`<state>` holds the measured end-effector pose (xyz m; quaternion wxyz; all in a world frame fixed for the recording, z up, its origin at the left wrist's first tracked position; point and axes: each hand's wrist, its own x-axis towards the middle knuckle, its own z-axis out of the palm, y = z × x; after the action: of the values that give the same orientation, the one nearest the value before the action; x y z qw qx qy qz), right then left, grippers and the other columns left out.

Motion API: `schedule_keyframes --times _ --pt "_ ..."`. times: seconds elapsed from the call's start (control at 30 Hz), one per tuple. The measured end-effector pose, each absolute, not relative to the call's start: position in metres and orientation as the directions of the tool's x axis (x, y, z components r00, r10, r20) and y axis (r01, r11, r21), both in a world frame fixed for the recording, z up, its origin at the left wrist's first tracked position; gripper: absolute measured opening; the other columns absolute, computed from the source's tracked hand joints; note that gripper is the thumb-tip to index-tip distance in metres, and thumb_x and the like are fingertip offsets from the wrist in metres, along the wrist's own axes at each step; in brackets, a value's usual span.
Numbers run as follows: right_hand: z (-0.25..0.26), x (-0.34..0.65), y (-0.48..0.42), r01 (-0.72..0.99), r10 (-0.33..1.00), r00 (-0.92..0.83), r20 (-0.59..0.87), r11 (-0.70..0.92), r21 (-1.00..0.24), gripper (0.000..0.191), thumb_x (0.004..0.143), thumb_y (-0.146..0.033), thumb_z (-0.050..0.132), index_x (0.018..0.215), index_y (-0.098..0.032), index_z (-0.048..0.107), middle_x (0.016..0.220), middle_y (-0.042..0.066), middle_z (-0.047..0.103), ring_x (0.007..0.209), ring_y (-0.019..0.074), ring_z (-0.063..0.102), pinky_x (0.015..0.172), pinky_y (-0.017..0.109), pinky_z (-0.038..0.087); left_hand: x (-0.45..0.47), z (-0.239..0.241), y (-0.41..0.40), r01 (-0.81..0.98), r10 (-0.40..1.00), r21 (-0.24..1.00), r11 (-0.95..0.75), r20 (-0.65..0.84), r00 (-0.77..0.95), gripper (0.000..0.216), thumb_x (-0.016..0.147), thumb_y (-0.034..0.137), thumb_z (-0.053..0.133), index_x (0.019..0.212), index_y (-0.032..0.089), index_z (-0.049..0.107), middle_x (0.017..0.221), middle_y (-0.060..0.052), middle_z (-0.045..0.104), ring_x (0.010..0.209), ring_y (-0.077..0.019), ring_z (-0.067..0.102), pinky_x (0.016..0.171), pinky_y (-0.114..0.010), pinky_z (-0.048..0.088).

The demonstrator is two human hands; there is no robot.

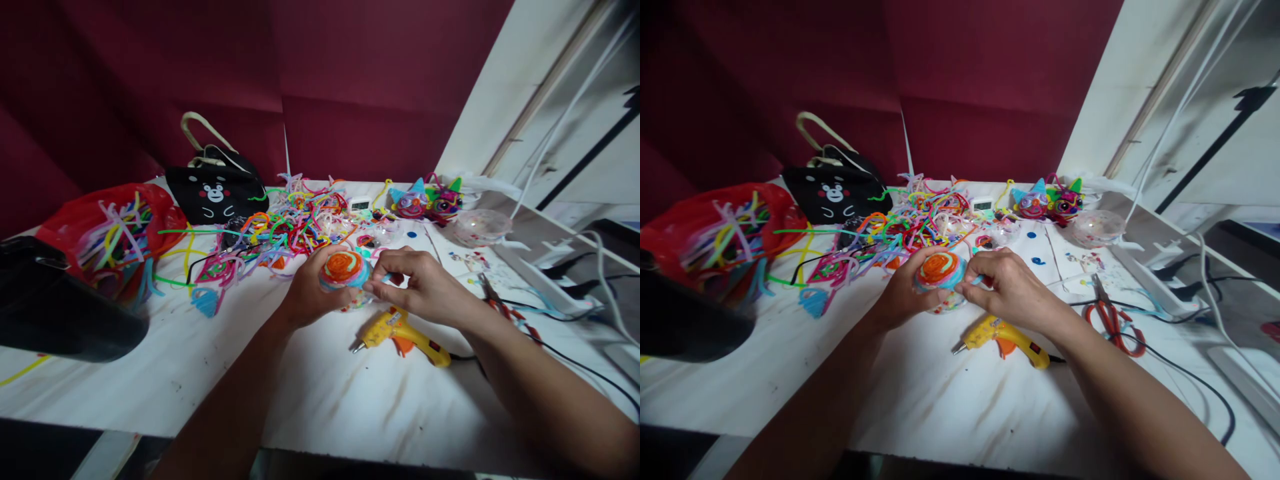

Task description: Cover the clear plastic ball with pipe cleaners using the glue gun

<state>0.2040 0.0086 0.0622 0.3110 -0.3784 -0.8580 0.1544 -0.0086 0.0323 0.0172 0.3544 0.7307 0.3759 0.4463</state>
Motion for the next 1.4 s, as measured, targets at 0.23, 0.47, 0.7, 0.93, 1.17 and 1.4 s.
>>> schedule_keyframes --times 0.23,0.47,0.7,0.93,1.17,1.4 --pt "0.061 0.203 0.008 0.603 0.813 -0.469 0.347 0.581 -0.547 0.015 0.086 -0.027 0.06 0.076 -0.018 0.067 0.068 0.001 0.064 0.061 0.0135 0.052 0.059 0.027 0.036 -0.008 0.015 0.032 0.26 0.868 0.847 -0.464 0.375 0.326 0.065 0.066 0.036 0.076 0.124 0.016 0.056 0.125 -0.013 0.063 0.112 -0.0297 0.061 0.099 -0.041 0.048" --pt "0.062 0.201 0.005 0.634 0.837 -0.443 0.32 0.545 -0.548 0.013 0.084 -0.026 0.061 0.075 -0.018 0.067 0.067 0.0 0.064 0.06 0.0128 0.051 0.059 0.026 0.036 -0.007 0.017 0.031 0.263 0.871 0.848 -0.461 0.374 0.319 0.063 0.065 0.034 0.076 0.122 0.016 0.057 0.12 -0.012 0.064 0.109 -0.0294 0.062 0.098 -0.041 0.049" --pt "0.061 0.196 0.005 0.66 0.857 -0.422 0.296 0.514 -0.548 0.014 0.083 -0.028 0.061 0.075 -0.019 0.067 0.065 0.0 0.063 0.056 0.0121 0.05 0.055 0.026 0.034 -0.004 0.018 0.028 0.26 0.892 0.869 -0.422 0.347 0.289 0.059 0.062 0.026 0.071 0.119 0.016 0.06 0.113 -0.009 0.066 0.103 -0.0273 0.064 0.093 -0.038 0.052" --pt "0.064 0.194 0.003 0.637 0.899 -0.351 0.263 0.435 -0.637 0.013 0.08 -0.031 0.068 0.077 -0.019 0.064 0.066 -0.002 0.061 0.059 0.013 0.052 0.056 0.025 0.038 -0.004 0.021 0.027 0.212 0.919 0.917 -0.338 0.273 0.284 0.063 0.061 0.023 0.069 0.123 0.016 0.056 0.109 -0.007 0.069 0.098 -0.0258 0.065 0.086 -0.036 0.054" --pt "0.068 0.211 0.002 0.534 0.858 -0.375 0.351 0.509 -0.675 0.014 0.083 -0.031 0.07 0.086 -0.019 0.064 0.082 0.001 0.067 0.074 0.015 0.06 0.069 0.026 0.046 -0.004 0.024 0.025 0.153 0.916 0.935 -0.32 0.264 0.303 0.066 0.06 0.024 0.069 0.124 0.015 0.054 0.108 -0.007 0.068 0.092 -0.0242 0.065 0.08 -0.033 0.054" --pt "0.068 0.211 0.004 0.544 0.853 -0.342 0.395 0.522 -0.657 0.011 0.082 -0.029 0.071 0.081 -0.019 0.066 0.075 -0.001 0.066 0.069 0.0139 0.059 0.065 0.025 0.044 -0.004 0.025 0.023 0.119 0.91 0.944 -0.309 0.257 0.324 0.071 0.059 0.027 0.072 0.127 0.016 0.053 0.11 -0.008 0.068 0.097 -0.0266 0.065 0.084 -0.035 0.054"
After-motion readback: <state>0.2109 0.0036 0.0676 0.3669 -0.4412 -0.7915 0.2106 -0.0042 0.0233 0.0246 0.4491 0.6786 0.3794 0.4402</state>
